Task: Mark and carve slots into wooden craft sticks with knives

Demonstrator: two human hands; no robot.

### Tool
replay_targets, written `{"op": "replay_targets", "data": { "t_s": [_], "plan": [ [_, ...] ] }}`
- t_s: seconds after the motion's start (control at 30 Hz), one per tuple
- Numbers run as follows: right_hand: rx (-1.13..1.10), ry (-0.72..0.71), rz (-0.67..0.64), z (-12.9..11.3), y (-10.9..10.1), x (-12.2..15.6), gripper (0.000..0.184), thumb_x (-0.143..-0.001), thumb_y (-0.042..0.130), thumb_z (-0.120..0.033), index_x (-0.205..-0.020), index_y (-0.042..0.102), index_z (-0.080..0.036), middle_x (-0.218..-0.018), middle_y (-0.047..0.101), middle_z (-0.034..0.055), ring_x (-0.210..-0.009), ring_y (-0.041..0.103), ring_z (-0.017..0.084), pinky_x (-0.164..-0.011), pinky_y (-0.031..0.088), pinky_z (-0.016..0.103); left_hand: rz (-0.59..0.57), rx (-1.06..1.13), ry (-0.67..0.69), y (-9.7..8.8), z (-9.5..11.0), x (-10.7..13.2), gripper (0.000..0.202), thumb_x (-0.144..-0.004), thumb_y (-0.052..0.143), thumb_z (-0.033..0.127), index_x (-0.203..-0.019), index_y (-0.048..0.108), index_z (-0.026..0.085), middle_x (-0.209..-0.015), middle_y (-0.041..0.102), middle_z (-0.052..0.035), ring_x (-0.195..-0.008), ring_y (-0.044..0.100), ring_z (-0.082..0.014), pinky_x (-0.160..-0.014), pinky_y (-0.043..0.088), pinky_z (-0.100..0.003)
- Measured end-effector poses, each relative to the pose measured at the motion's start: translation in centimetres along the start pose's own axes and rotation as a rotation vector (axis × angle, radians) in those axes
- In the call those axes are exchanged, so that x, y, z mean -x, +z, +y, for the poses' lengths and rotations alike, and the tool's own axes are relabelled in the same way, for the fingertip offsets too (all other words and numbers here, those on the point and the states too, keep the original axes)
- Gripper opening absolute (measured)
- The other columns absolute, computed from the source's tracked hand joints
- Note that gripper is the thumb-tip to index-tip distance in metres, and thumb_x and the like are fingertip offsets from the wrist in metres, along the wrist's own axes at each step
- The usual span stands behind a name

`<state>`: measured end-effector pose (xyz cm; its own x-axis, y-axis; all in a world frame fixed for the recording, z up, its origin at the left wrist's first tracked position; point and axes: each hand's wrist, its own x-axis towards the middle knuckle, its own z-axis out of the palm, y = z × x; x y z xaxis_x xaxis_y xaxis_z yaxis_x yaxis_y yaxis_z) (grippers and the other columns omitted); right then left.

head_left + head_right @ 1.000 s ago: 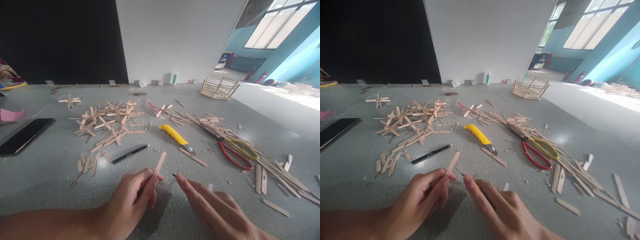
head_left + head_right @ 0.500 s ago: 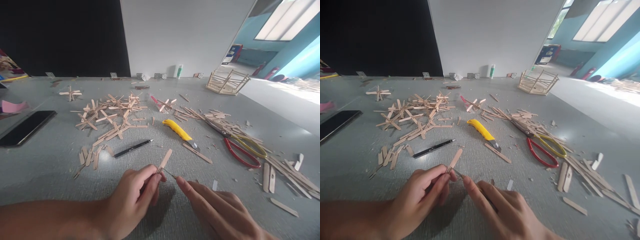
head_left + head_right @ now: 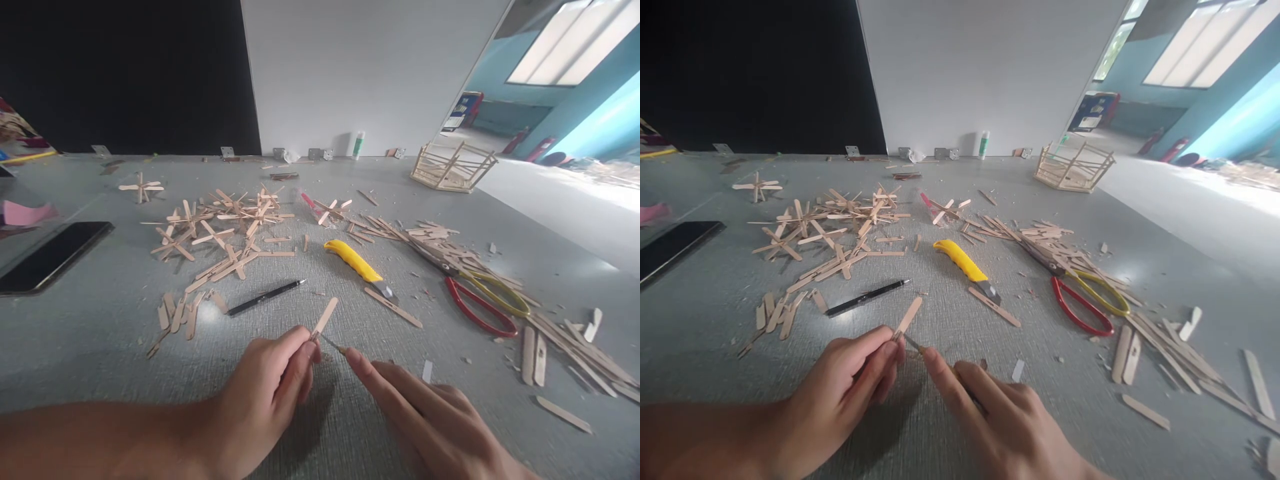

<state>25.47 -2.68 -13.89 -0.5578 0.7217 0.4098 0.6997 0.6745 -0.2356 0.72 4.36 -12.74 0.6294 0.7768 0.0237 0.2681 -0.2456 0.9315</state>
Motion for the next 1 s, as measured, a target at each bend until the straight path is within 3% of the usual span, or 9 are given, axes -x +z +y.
{"op": "replay_targets", "data": {
  "t_s": [0.1,0.23,0.43,0.53,0.63,0.73,0.87,1.0],
  "plan": [
    [-0.007,0.017,-0.014,0.1,0.4,0.3,0.058,-0.107,0.024,-0.007,-0.164,0.024,-0.011,-0.101,0.073,0.0078,-0.078,0.072,0.011,-0.059,0.054,0.019,-0.004,-0.02,-0.003,0.0,-0.2,-0.1,0.04,-0.112,0.032,0.036,-0.077,0.043,0.022,-0.062,0.049,0.0053,-0.054,0.046,-0.0109,-0.056,0.035,-0.025],
    [0.065,0.052,0.026,0.2,1.4,0.4,0.053,-0.107,0.031,-0.008,-0.16,0.035,-0.009,-0.072,0.057,-0.0021,-0.048,0.053,0.01,-0.043,0.042,0.023,-0.015,-0.036,-0.029,0.0,-0.5,-0.3,0.041,-0.113,0.031,0.038,-0.079,0.046,0.022,-0.065,0.052,0.0043,-0.055,0.048,-0.0111,-0.056,0.036,-0.025],
    [0.168,-0.031,0.078,-0.2,1.6,-1.1,0.056,-0.106,0.03,-0.009,-0.162,0.028,-0.004,-0.068,0.054,-0.0016,-0.048,0.049,0.013,-0.045,0.04,0.027,0.013,-0.018,-0.09,-0.1,-0.3,-0.6,0.044,-0.113,0.03,0.042,-0.076,0.044,0.022,-0.062,0.049,0.0044,-0.056,0.046,-0.0123,-0.055,0.035,-0.026],
    [0.155,-0.031,0.011,-0.4,1.3,-1.6,0.06,-0.104,0.027,-0.008,-0.163,0.021,-0.003,-0.069,0.055,-0.0007,-0.049,0.052,0.014,-0.044,0.04,0.027,-0.006,0.0,-0.112,-0.1,-0.4,-0.7,0.045,-0.113,0.03,0.043,-0.076,0.044,0.022,-0.062,0.048,0.0044,-0.056,0.044,-0.0125,-0.055,0.035,-0.026],
    [0.131,0.026,-0.085,-0.4,0.9,-1.6,0.057,-0.103,0.031,-0.008,-0.16,0.031,-0.005,-0.072,0.059,0.0002,-0.05,0.054,0.014,-0.044,0.039,0.028,-0.011,0.016,-0.151,0.0,-0.7,-0.7,0.043,-0.112,0.032,0.045,-0.079,0.046,0.022,-0.062,0.048,0.0052,-0.056,0.043,-0.0122,-0.054,0.034,-0.025],
    [0.111,0.097,-0.17,-0.2,-0.5,-2.5,0.053,-0.101,0.036,-0.005,-0.153,0.047,-0.009,-0.068,0.062,-0.0007,-0.048,0.055,0.012,-0.047,0.039,0.027,-0.004,0.013,-0.167,0.2,-0.9,-0.8,0.043,-0.111,0.032,0.048,-0.081,0.046,0.022,-0.061,0.047,0.0061,-0.053,0.041,-0.012,-0.053,0.033,-0.025],
    [0.04,0.122,-0.224,0.0,-4.1,-5.8,0.044,-0.102,0.044,-0.008,-0.139,0.066,-0.019,-0.061,0.065,-0.0014,-0.049,0.058,0.011,-0.052,0.043,0.023,-0.053,0.017,-0.145,-0.1,-0.8,-0.8,0.044,-0.112,0.031,0.049,-0.079,0.043,0.022,-0.059,0.044,0.007,-0.053,0.04,-0.0121,-0.055,0.035,-0.027],
    [-0.007,0.073,-0.259,-0.3,-6.0,-8.1,0.038,-0.101,0.048,-0.01,-0.125,0.073,-0.024,-0.066,0.067,-0.001,-0.055,0.06,0.012,-0.057,0.047,0.023,-0.04,0.037,-0.164,-0.3,-0.8,-0.8,0.042,-0.112,0.032,0.047,-0.081,0.045,0.022,-0.059,0.04,0.0079,-0.053,0.038,-0.0115,-0.055,0.035,-0.026]
  ]
}}
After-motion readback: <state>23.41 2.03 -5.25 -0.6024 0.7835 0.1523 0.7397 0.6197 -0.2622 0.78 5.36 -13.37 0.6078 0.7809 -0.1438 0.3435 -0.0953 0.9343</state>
